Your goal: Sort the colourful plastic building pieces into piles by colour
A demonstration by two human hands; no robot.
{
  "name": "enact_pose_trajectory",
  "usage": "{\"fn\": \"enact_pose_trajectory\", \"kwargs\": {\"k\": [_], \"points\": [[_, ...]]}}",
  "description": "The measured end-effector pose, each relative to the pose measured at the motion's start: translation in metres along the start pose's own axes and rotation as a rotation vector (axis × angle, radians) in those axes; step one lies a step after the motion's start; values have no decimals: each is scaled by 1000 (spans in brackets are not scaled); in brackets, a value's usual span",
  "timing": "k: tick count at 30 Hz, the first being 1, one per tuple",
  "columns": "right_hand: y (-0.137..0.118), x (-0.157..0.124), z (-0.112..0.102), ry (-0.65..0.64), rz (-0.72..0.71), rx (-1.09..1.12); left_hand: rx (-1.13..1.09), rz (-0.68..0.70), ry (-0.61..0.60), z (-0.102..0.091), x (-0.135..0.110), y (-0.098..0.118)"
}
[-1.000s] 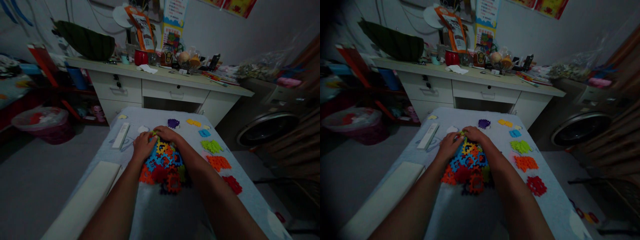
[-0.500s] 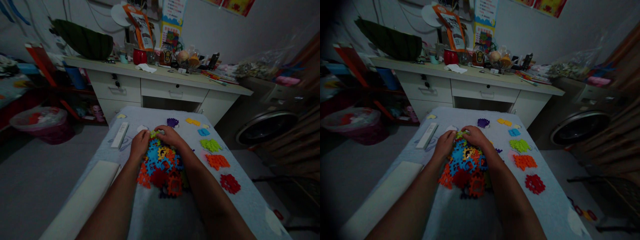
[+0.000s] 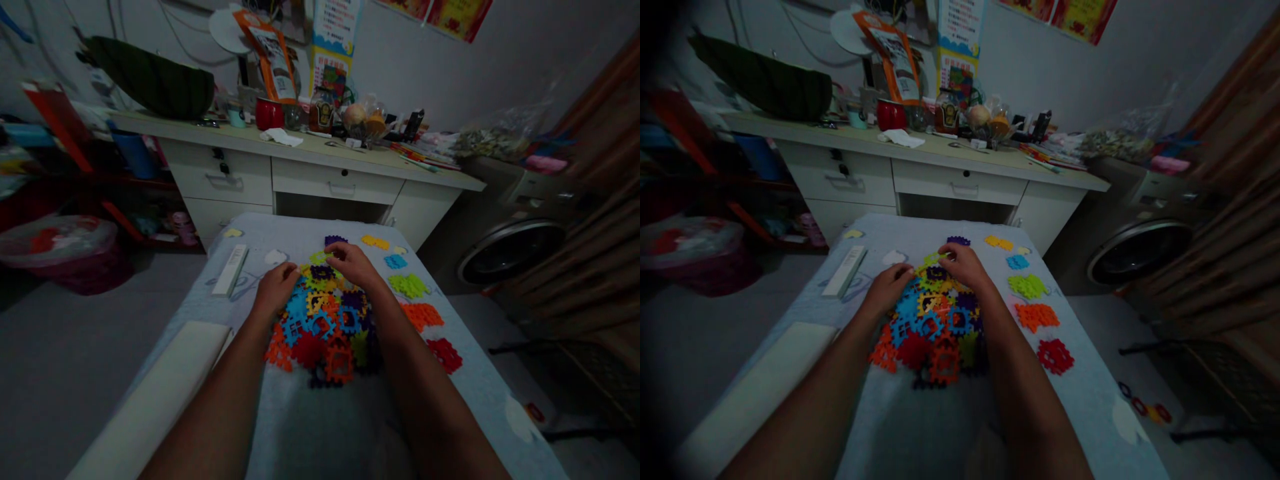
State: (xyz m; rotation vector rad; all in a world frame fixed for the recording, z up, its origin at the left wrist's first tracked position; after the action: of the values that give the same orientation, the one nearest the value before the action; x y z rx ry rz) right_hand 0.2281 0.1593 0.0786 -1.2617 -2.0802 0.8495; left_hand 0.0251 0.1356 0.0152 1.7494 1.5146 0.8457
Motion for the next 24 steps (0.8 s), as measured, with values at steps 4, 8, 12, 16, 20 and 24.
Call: {"fn": "enact_pose_trajectory", "kwargs": {"k": [4,8,12,16,20,24], "points": [[18,-19,-24,116,80,-61,21,-15,-10,2,2,-5],[40,-44,-61,228,206,-231,-2,2,-7,2,3,-6],[62,-75,-101,237,364,-389,-7,18,-6,2,2,-6],[79,-97,-121,186,518,-461,-6,16,-7,4,3,-9],[86,-101,-120,105,556,-477,-25,-9,-4,5,4,-11],[88,-102,-116,44,653,-586,-41,1,-8,4,5,-10]]}}
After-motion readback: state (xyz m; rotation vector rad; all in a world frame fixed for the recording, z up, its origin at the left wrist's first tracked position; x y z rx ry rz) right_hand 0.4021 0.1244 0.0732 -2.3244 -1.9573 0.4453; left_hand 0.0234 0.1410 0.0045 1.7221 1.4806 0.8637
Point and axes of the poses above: each hand's wrist, its own x-axis towards the middle knuckle, its own z-axis out of the palm, y = z × x, the point moved 3 cm from there along x, towards the middle knuckle, and after that the axes turned 9 degrees about -y, right-handed, at the moved point
